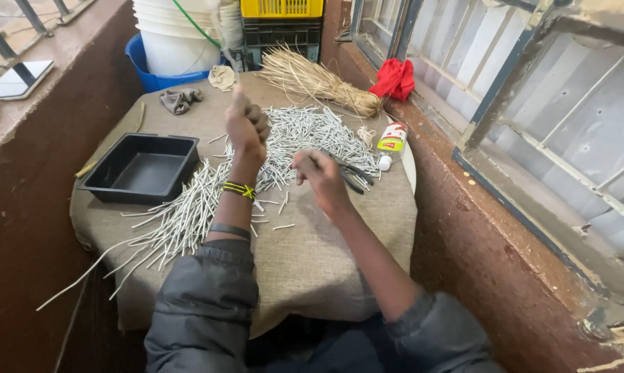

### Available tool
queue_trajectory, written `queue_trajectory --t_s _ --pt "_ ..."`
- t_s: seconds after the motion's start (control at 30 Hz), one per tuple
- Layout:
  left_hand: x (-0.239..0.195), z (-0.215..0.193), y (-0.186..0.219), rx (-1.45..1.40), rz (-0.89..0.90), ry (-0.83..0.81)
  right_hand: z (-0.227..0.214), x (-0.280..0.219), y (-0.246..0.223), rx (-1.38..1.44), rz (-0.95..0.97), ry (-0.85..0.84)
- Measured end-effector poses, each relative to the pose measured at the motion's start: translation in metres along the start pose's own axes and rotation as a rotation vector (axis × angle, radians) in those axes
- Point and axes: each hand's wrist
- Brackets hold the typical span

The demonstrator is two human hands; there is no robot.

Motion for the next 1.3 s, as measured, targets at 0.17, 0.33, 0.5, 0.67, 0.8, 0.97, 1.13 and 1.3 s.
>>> queue_trajectory --t_s 0.17,0.33,0.5,0.67,0.8,0.97,1.13,1.3 --pt "0.007 -0.01 -0.009 -0.052 -0.067 -0.028 0.003 -0.029 -0.003 0.074 -0.105 0.077" --pt "-0.017 0.022 0.02 -0.069 -0.124 -0.171 -0.012 -0.025 -0.031 -0.455 -0.188 0.047" --pt "-0.02 0.021 0.023 0.027 -0.183 -0.261 -0.019 -0.01 -0.055 -1.113 -0.114 -0.172" --pt "-0.024 0.023 0.016 0.115 -0.183 -0.294 0.005 0.007 -0.068 -1.531 -0.038 -0.434" --pt "-0.031 0.028 0.015 0.097 -0.184 -0.291 0.022 0.032 -0.032 -1.589 -0.047 -0.508" --pt "-0.048 0.038 0.032 0.283 0.044 -0.154 0.025 0.068 0.05 -1.527 0.024 -0.624" --pt "-0.03 0.028 0.005 0.422 0.142 -0.016 0.029 0.015 -0.03 -1.365 0.039 -0.592" --pt "-0.04 0.044 0.009 0.367 0.125 -0.065 0.017 0.03 -0.006 -1.309 0.072 -0.621"
Point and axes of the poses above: each hand's wrist, its own x-axis towards the middle knuckle, its own z-axis out of the palm, y = z × x, and after that the axes turned 8 degrees about z, right-handed
